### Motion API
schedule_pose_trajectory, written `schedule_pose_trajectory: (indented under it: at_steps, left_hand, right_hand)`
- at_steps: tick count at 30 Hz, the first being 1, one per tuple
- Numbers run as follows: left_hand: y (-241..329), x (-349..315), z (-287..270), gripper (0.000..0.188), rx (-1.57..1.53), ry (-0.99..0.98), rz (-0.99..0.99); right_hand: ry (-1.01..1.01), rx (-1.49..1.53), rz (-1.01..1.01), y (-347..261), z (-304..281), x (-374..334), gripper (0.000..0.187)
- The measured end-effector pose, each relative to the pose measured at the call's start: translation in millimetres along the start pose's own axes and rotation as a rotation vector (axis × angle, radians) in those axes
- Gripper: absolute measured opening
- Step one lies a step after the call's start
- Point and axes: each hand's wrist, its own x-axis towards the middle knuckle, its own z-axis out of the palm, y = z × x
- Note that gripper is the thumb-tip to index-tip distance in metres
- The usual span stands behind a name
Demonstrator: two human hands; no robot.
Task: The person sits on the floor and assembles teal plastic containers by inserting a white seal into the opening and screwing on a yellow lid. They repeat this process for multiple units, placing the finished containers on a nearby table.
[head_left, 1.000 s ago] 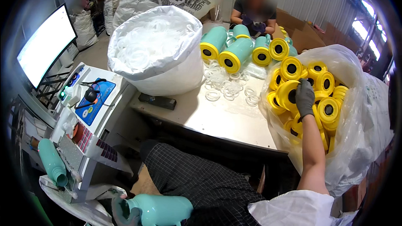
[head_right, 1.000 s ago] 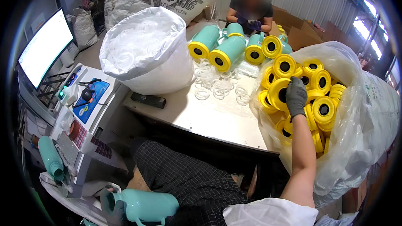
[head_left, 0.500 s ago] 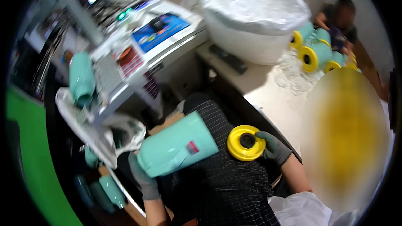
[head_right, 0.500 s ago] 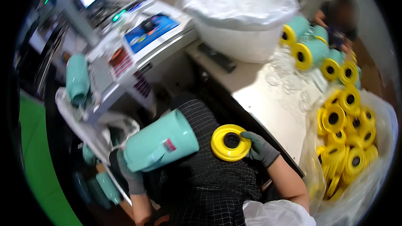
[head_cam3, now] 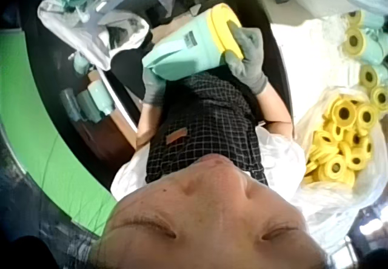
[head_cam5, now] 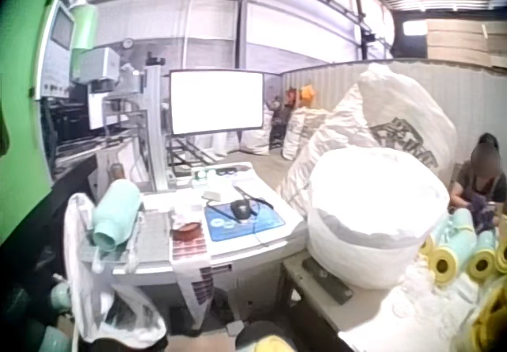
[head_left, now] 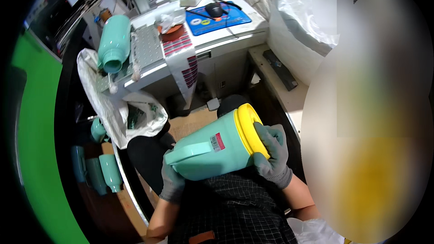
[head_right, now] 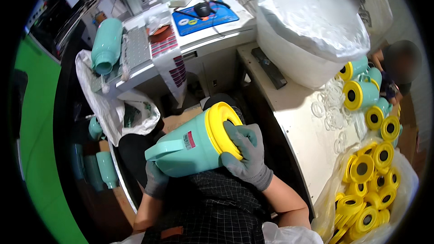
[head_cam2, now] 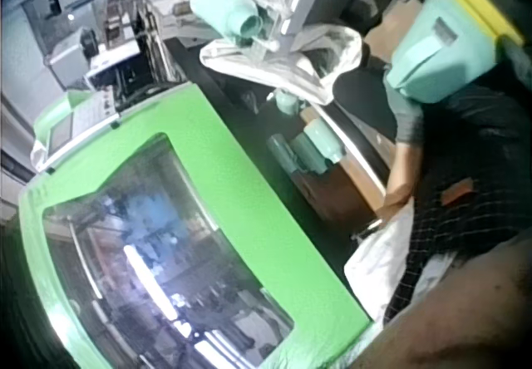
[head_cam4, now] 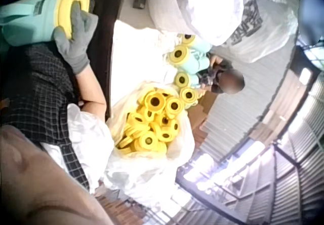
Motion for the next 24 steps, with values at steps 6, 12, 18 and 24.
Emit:
schedule_pose_trajectory:
  at_steps: [6,12,18,24]
  left_hand:
    - [5.8,1.9,4.1,0.031,-0.441,0.071,-0.154]
    - [45.6,-2.5,31.4,0.029,0.069,0.256,0.135]
    - [58.3,-3.9,35.8,0.029,-0.046,0.159,0.281]
    - [61.8,6.9,44.0,0.047,0.482,0.073,0.57]
  right_hand:
    - [-0.014,-0.008,0.114,-6.3,3.0,-9.9,0.055]
    - [0.06,0.013,0.173,-18.6,9.0,-9.7,0.053]
    - [0.147,0.113,0.259,-23.8,0.1,-9.2,0.049]
    - [0.279,0.158,0.36,-24.6,-15.2,-20.1,0.045]
